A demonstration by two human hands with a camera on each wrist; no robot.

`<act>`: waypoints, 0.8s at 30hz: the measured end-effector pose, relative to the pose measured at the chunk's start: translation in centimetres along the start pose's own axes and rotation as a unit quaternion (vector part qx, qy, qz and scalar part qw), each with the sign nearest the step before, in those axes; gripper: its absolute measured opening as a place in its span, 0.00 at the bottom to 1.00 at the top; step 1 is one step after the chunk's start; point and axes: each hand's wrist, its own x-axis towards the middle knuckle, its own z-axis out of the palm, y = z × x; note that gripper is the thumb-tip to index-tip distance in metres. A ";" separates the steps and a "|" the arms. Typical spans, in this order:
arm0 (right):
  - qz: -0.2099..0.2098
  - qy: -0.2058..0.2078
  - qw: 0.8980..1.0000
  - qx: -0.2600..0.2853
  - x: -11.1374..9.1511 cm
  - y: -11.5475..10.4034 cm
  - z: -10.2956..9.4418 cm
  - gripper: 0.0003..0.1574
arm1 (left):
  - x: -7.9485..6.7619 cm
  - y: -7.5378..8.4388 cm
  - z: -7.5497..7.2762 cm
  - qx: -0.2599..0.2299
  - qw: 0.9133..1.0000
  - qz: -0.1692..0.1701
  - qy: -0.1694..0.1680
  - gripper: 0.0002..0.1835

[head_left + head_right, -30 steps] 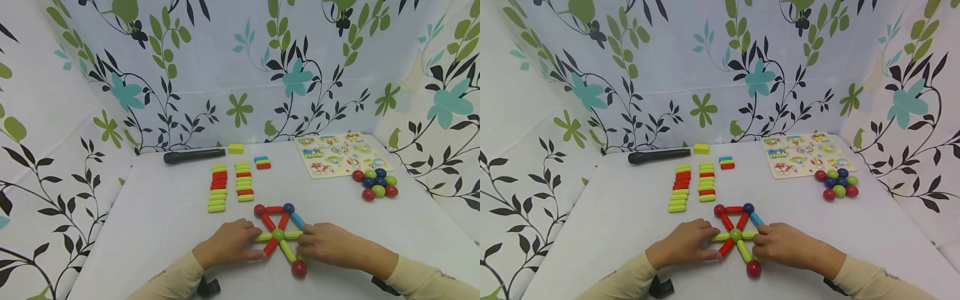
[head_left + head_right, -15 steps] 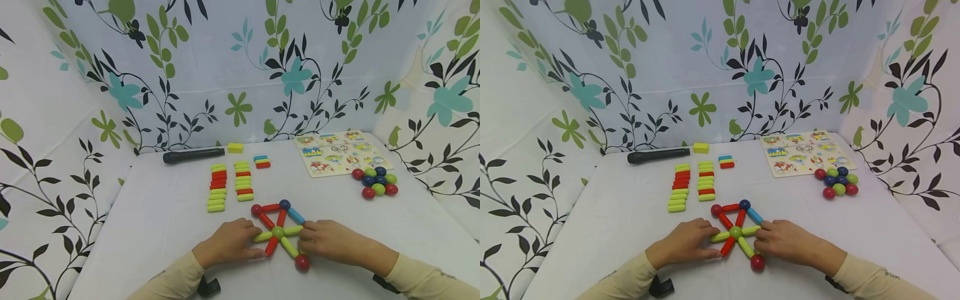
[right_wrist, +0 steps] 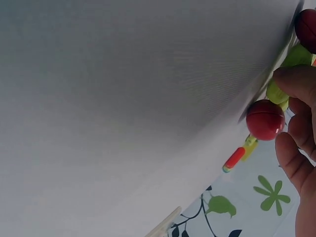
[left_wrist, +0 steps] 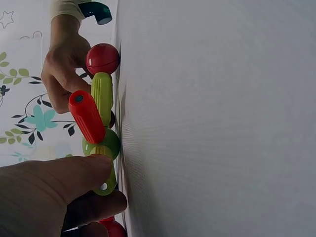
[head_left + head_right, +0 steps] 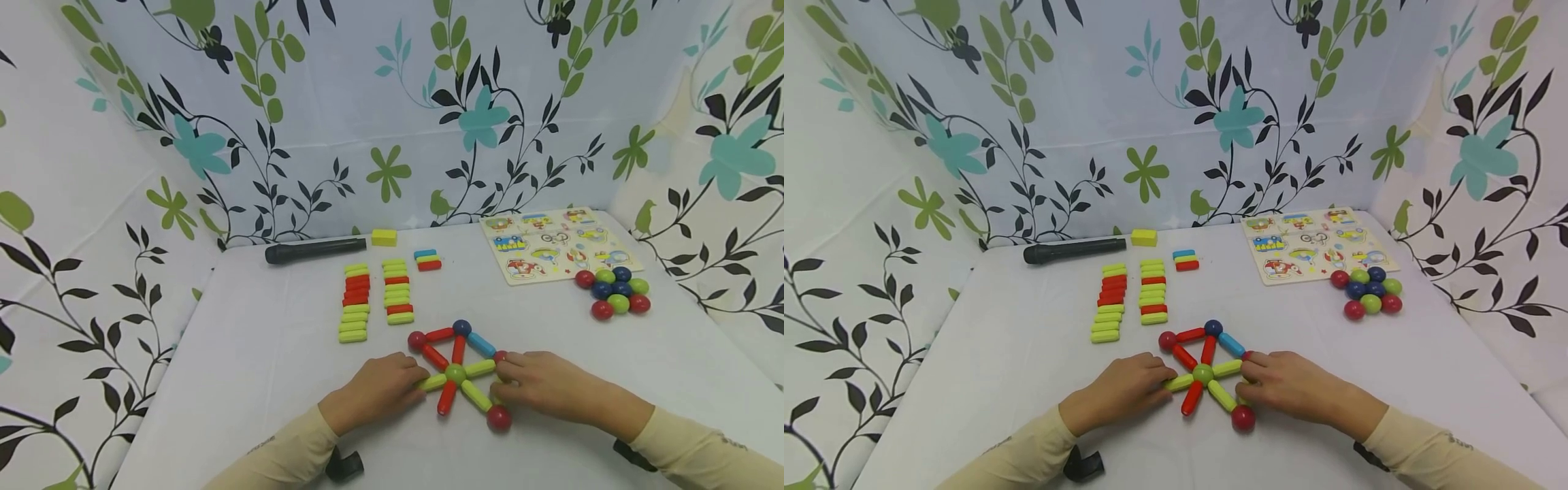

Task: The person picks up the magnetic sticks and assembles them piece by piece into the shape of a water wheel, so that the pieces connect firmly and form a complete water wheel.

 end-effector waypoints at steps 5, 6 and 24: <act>0.014 -0.007 1.000 0.003 -0.5 0.3 -0.2 0.33 | 0.1 0.2 0.0 0.000 1.000 -0.003 -0.001 0.17; 0.016 -0.007 1.000 0.002 -0.5 0.3 -0.3 0.34 | 0.1 0.2 0.0 0.000 1.000 -0.003 0.000 0.17; 0.019 0.000 0.999 0.031 -0.5 -0.1 -0.4 0.28 | -0.1 -0.2 0.0 -0.008 1.000 -0.011 0.021 0.18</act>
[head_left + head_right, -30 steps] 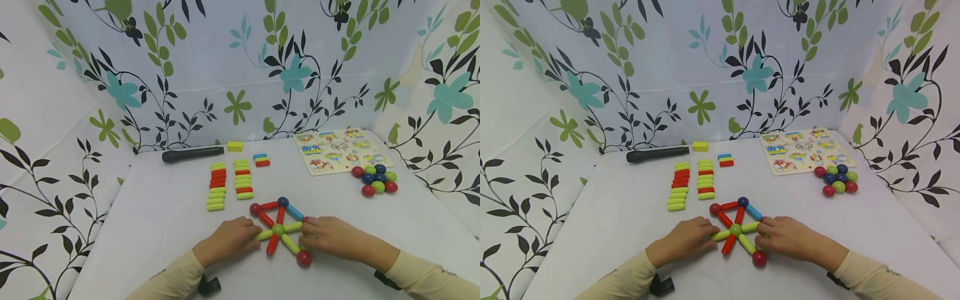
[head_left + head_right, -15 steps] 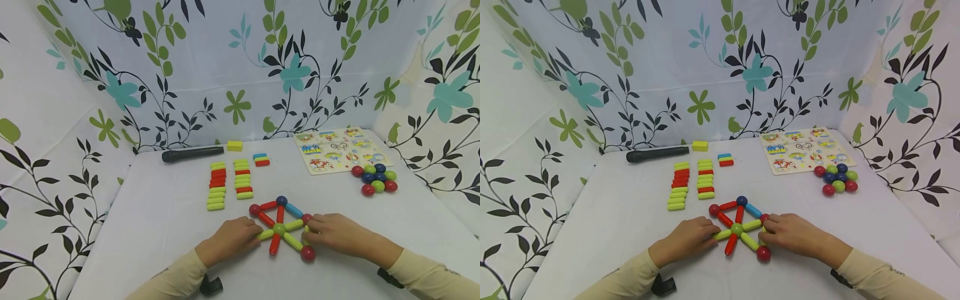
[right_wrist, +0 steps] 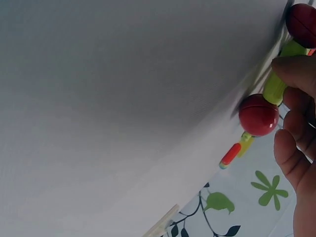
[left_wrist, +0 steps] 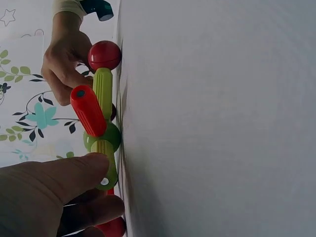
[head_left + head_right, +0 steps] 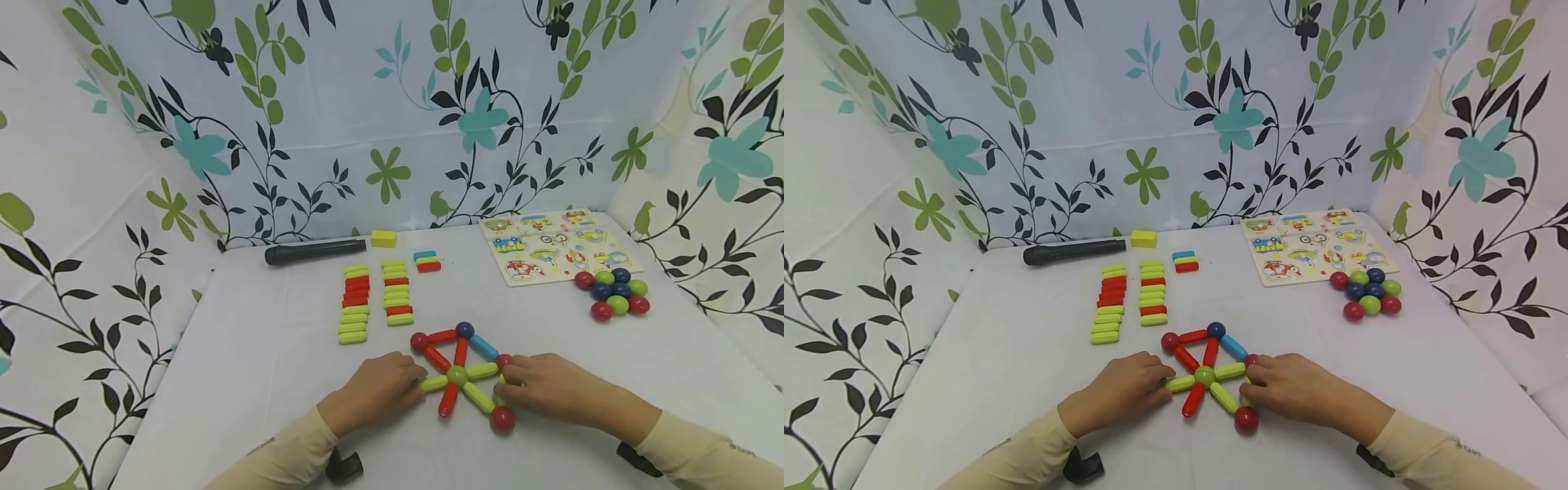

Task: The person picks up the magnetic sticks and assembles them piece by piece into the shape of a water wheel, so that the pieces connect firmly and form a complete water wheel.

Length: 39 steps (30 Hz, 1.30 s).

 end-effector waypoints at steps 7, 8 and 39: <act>-0.004 -0.002 1.000 0.027 0.7 -1.7 -0.3 0.19 | -0.5 -0.6 -0.5 -0.010 0.999 -0.023 0.025 0.15; -0.006 -0.002 0.999 0.033 0.9 -1.9 -0.4 0.18 | -0.5 -0.6 -0.6 -0.009 0.999 -0.022 0.031 0.15; 0.179 -0.095 0.976 0.080 3.6 4.4 -0.9 0.27 | -0.7 2.4 -0.7 -0.033 0.989 0.104 0.100 0.12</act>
